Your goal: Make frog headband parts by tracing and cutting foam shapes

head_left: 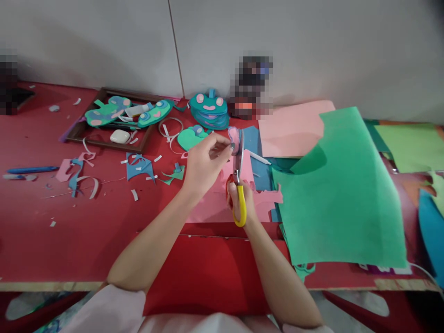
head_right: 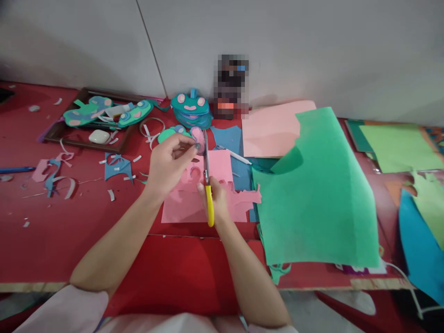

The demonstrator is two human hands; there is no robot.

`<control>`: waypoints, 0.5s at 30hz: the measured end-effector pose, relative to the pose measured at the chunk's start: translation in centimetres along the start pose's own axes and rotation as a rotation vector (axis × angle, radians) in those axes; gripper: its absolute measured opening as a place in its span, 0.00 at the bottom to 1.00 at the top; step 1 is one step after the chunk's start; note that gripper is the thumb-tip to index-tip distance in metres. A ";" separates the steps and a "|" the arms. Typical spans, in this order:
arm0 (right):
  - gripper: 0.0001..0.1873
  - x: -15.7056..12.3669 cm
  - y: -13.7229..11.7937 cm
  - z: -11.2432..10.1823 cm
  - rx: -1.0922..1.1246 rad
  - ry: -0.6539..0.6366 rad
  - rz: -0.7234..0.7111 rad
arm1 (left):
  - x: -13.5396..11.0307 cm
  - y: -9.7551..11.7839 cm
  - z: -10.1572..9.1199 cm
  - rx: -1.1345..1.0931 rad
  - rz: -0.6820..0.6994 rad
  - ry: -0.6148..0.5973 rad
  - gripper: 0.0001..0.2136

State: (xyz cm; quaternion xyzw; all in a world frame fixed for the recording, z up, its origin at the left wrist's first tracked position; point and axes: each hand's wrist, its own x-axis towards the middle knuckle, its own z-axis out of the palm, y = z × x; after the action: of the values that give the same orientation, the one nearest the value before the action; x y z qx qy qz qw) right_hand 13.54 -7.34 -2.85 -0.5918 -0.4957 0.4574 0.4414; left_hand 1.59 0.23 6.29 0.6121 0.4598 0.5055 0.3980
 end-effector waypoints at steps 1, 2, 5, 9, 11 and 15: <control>0.23 0.0 0.0 0.0 -0.007 0.000 0.000 | 0.0 0.0 0.0 -0.011 -0.005 -0.002 0.01; 0.23 0.0 0.0 0.0 -0.014 0.002 0.001 | 0.0 -0.1 -0.1 -0.023 -0.008 -0.004 0.01; 0.23 0.1 -0.1 0.0 -0.029 0.015 0.003 | 0.1 -0.2 -0.1 -0.050 -0.014 -0.014 0.01; 0.22 0.1 -0.2 0.0 -0.029 0.020 0.005 | 0.3 -0.3 -0.2 -0.050 -0.014 -0.023 0.02; 0.22 0.0 -0.3 0.0 -0.024 0.030 0.007 | 0.3 -0.4 -0.3 -0.041 -0.020 -0.019 0.02; 0.24 0.1 -0.3 0.0 -0.022 0.049 0.005 | 0.5 -0.6 -0.5 -0.048 -0.029 -0.029 0.02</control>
State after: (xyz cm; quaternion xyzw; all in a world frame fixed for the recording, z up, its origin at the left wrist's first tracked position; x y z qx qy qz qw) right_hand 13.52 -7.17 -2.52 -0.6089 -0.4882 0.4383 0.4460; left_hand 0.99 0.86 5.96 0.6028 0.4504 0.5017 0.4266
